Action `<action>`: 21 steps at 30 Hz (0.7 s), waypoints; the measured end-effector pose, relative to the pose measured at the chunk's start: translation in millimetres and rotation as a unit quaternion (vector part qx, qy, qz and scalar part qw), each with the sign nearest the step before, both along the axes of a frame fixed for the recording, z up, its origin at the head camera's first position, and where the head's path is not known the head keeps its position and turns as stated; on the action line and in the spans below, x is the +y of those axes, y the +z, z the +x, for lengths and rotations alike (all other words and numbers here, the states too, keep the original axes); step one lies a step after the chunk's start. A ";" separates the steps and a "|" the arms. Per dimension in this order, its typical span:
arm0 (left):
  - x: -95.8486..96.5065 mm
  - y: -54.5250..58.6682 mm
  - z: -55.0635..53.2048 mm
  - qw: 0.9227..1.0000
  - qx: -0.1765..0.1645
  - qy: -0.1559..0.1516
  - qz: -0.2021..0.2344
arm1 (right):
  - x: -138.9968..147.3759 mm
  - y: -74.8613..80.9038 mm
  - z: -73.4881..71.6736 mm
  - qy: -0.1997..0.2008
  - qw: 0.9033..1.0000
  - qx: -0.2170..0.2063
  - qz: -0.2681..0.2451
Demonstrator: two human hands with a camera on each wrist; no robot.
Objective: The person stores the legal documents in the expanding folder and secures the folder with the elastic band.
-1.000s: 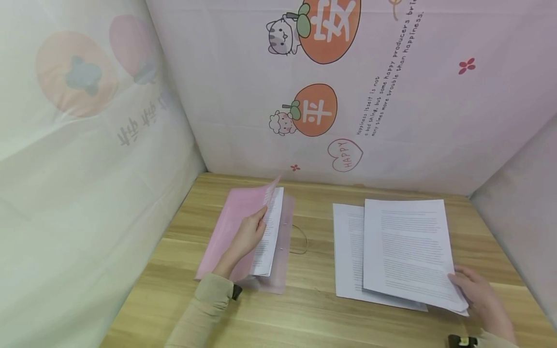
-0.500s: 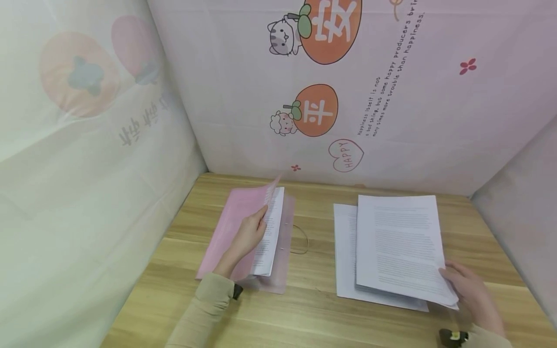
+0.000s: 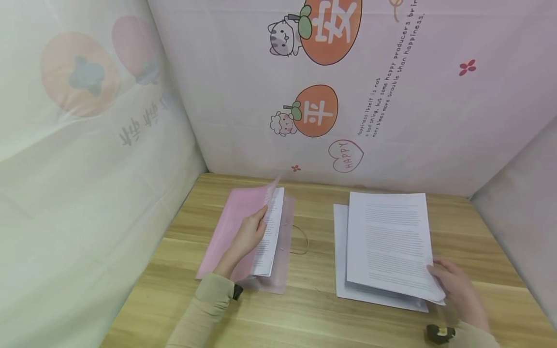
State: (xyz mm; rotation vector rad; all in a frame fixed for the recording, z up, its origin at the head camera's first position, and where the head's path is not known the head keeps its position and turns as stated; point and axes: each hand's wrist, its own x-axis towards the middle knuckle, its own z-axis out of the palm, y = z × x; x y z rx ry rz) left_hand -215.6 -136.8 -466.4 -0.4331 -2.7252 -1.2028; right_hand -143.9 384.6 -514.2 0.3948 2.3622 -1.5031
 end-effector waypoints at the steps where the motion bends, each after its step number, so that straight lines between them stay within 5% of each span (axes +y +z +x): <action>1: 0.0 0.0 0.0 1.000 0.000 0.001 0.000 | -1.8 -0.2 0.0 -0.001 1.000 0.001 0.001; 9: 0.6 -0.2 -0.5 1.000 0.001 0.003 -0.001 | -10.7 -3.6 -2.3 0.005 1.000 -0.006 -0.017; 16: 1.2 -1.0 -0.7 1.000 -0.008 -0.005 0.008 | -20.2 -5.0 -9.7 -0.001 1.000 -0.006 0.016; 21: 1.0 -1.6 -0.6 1.000 -0.011 -0.007 0.010 | -28.9 -4.9 -17.5 -0.024 1.000 -0.015 -0.014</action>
